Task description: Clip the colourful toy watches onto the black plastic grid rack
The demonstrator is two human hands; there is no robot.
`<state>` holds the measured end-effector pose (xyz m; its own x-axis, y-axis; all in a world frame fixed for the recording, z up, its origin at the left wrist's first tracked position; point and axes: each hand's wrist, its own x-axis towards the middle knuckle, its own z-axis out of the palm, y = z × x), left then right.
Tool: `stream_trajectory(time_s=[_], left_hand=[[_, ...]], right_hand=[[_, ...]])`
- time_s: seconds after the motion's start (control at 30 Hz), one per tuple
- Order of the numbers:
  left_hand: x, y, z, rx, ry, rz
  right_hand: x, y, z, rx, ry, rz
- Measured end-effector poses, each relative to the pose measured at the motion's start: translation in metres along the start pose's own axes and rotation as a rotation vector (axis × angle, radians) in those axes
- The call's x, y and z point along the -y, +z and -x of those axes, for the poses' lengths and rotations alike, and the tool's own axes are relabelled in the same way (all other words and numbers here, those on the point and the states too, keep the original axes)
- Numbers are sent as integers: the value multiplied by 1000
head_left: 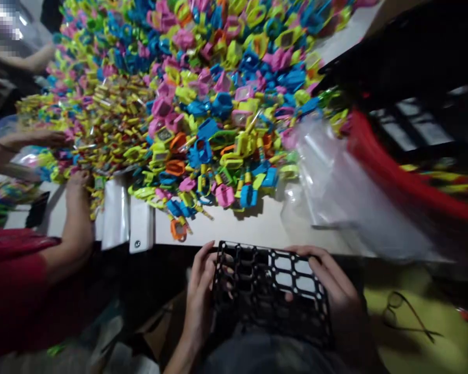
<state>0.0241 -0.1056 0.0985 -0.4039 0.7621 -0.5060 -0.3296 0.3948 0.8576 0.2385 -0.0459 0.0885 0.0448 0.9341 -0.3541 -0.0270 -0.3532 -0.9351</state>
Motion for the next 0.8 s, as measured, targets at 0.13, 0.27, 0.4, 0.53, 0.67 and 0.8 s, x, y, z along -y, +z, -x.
stream_trajectory(time_s=[0.13,0.27,0.4,0.53,0.67,0.8], left_hand=[[15,-32,-3,-105,-92,174],[23,-42,-20,-119,-117,72],[20,-36,-35,-109,30,-205],[8,-20,-46,-72,294,-421],[-3,-5,-60,-21,509,-566],[-3,1,-74,-8,650,-718]], right_hand=[[0,27,-10,-18,18,63],[16,25,-28,56,-154,347],[39,24,-62,114,-805,776],[55,38,-106,167,-999,1293],[61,55,-132,145,-1044,1426],[64,62,-145,242,-1150,1392]])
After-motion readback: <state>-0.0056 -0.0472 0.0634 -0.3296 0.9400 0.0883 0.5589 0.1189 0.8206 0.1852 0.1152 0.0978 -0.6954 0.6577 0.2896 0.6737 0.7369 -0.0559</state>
